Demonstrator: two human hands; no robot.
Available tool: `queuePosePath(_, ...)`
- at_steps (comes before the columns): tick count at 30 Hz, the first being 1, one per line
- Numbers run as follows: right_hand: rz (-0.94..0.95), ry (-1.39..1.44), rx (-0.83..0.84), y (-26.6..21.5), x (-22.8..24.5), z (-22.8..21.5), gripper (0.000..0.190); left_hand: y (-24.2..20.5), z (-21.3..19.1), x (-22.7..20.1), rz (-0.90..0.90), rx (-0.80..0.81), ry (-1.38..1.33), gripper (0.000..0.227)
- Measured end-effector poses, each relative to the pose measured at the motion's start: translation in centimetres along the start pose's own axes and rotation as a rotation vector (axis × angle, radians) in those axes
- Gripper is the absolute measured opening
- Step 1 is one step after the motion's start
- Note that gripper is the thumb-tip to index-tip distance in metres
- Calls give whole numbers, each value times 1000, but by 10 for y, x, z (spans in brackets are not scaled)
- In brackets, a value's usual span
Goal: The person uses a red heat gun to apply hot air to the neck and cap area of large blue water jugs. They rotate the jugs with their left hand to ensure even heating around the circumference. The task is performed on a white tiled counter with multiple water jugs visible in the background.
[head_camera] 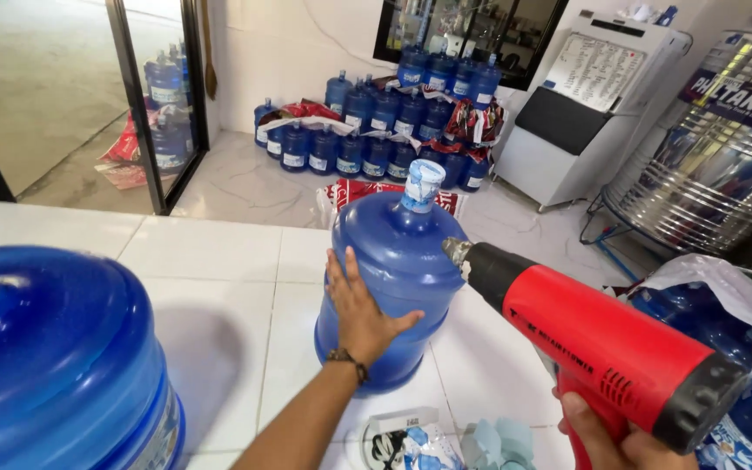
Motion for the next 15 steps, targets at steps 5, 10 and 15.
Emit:
queuePosePath(5, 181, -252, 39, 19, 6, -21, 28, -14, 37, -5, -9, -102, 41, 155)
queuePosePath(10, 179, -45, 46, 45, 61, -41, 29, -19, 45, -7, -13, -131, 134, 157)
queuePosePath(15, 105, 72, 155, 68, 100, -39, 31, -14, 0, -25, 19, -96, -101, 114)
Point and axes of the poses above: each hand's wrist, its own y-axis towards the middle knuckle, its own z-axis out of the palm, x = y × z, the point moved 10 cm from there along y, towards the middle knuckle, and after that the axes turned 5 degrees about z, right-handed, at the moved point
